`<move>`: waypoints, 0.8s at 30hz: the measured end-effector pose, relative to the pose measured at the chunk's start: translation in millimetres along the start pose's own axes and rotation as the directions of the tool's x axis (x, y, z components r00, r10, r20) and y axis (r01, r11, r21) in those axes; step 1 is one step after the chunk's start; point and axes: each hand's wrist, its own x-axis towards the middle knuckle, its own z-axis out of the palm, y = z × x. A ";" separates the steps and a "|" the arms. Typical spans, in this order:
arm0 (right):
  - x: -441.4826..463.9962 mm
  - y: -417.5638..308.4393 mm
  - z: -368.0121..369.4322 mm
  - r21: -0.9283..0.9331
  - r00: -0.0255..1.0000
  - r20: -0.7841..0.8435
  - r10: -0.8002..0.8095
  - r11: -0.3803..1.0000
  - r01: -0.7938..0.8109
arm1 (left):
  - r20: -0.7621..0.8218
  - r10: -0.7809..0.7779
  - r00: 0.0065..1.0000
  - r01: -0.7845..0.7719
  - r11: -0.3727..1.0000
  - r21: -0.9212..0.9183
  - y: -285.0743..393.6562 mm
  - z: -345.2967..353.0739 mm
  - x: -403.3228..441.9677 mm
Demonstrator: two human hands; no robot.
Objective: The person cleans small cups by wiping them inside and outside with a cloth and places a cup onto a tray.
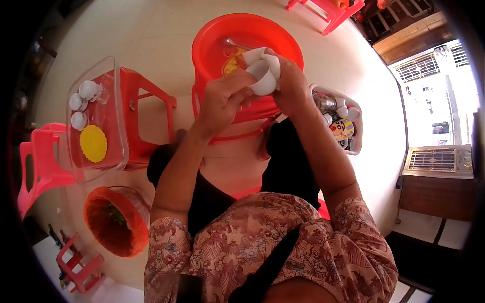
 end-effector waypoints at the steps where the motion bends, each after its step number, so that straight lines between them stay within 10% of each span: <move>1: -4.8 -0.1 5.5 -0.157 0.992 -0.083 -0.100 0.984 0.086 | -0.020 -0.015 1.000 0.015 1.000 -0.022 -1.8 0.0 -0.6; 3: -5.3 20.1 7.5 -0.440 0.928 -0.075 -0.365 0.847 0.298 | -0.067 -0.048 0.997 0.046 0.998 -0.034 -2.9 0.0 -0.3; 4: -14.2 23.9 20.1 -0.638 0.741 -0.020 -0.671 0.579 0.508 | -0.100 -0.064 0.993 0.062 0.998 -0.024 -2.9 0.8 -0.4; 12: -16.8 5.9 7.2 -0.232 0.953 0.045 -0.301 0.924 0.303 | 0.011 0.014 1.000 -0.015 0.998 0.053 -4.5 -4.2 -4.5; 17: -15.6 8.1 -9.4 -0.345 0.897 0.138 -0.420 0.829 0.441 | 0.054 0.213 0.975 -0.216 0.975 0.055 -4.1 -1.8 -4.0; 23: 2.9 15.0 -9.4 -0.325 0.981 -0.096 -0.168 0.937 0.129 | 0.058 -0.042 0.997 0.043 0.999 -0.018 -3.3 3.0 -1.0; 24: -1.5 16.9 -5.1 -0.468 0.942 -0.086 -0.325 0.848 0.250 | 0.051 -0.061 0.997 0.061 0.998 0.000 -0.4 4.0 -1.3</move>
